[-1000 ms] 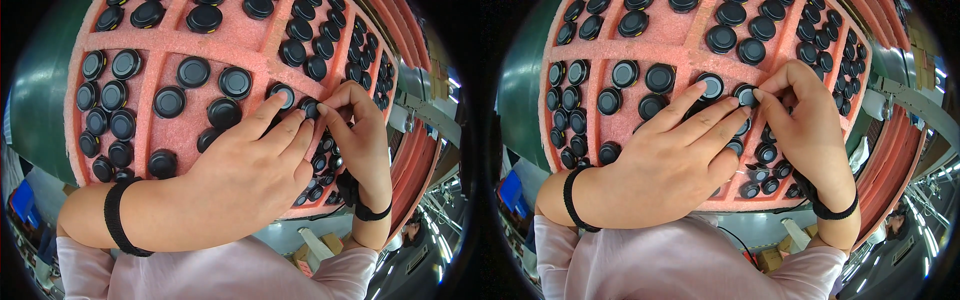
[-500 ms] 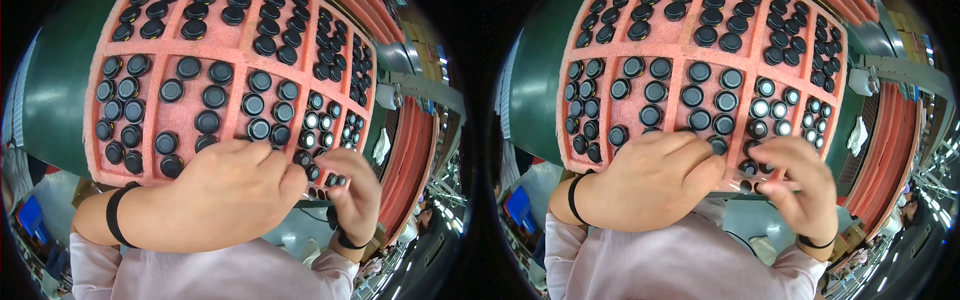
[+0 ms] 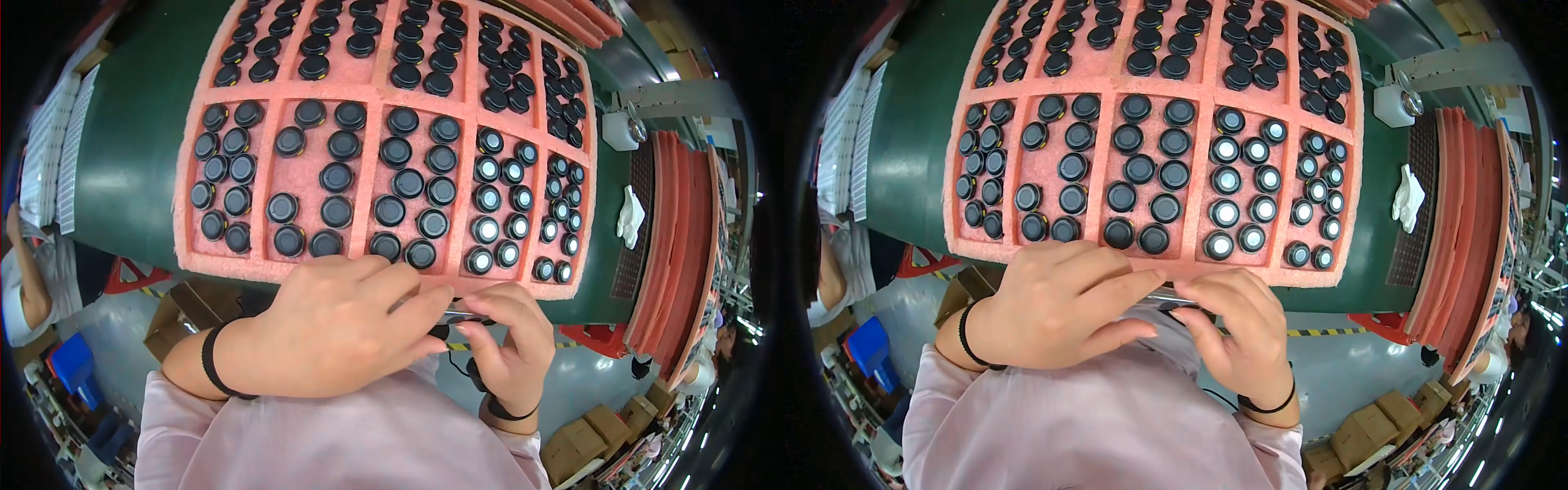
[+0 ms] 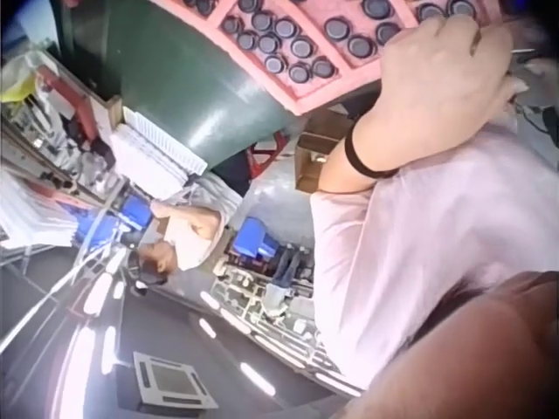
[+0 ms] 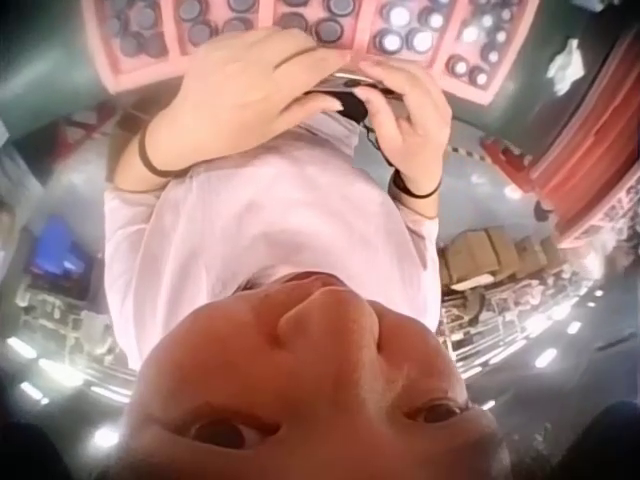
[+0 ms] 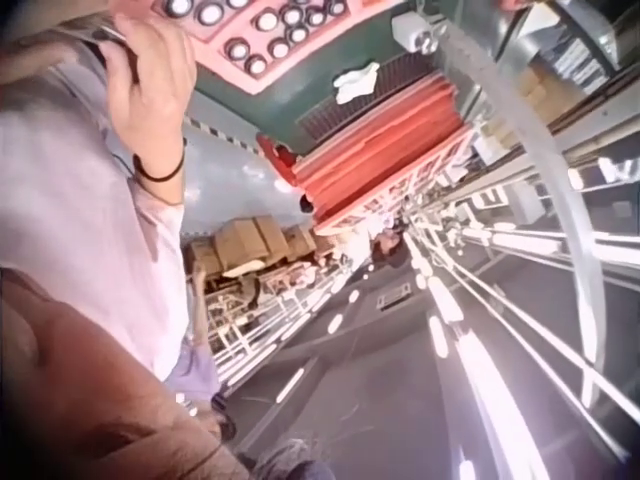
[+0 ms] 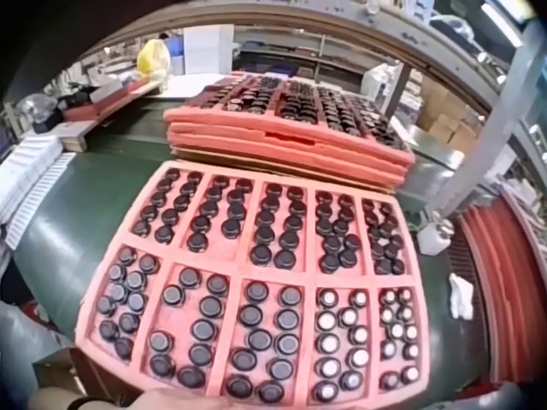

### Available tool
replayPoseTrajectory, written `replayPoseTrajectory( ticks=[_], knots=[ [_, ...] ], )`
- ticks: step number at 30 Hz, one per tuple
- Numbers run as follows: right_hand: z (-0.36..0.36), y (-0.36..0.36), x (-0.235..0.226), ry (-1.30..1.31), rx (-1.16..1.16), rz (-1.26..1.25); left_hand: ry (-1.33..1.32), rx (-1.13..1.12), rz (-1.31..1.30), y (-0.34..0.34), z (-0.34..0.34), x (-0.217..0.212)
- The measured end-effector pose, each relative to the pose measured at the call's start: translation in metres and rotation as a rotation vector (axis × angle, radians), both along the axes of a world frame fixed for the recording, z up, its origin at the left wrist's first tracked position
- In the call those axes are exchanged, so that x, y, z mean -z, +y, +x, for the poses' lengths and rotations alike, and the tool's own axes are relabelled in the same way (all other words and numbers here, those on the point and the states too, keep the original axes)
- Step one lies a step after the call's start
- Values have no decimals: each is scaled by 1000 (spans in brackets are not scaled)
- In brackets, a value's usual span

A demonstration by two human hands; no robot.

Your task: The person peels small black stickers from a transparent sheet and applies them one at a time to the center of round black components held in a pink foam tray.

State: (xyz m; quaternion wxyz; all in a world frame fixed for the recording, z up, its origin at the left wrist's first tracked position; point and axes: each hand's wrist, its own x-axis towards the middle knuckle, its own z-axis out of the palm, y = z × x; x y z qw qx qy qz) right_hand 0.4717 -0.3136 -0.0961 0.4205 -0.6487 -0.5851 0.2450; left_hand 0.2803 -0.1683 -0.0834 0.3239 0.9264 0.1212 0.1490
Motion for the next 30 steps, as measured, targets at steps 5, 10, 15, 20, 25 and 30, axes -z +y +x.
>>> replayPoseTrajectory(
  ticks=[5,10,15,20,25,30],
  knots=[
    [-5,-4,6,60,-15,-15,-66,-79,56,-6,-3,10],
    [-6,-4,7,117,29,-38,-27,-79,102,-11,-2,12],
    [-2,-5,2,20,-1,-6,-64,-22,165,-16,4,12],
    [0,-13,2,-95,-38,-8,-25,22,238,-24,8,8],
    [0,-21,8,-164,-5,32,-19,42,246,-30,13,10],
    [-2,-23,10,-191,44,56,-20,40,205,-29,18,11]
  ],
)
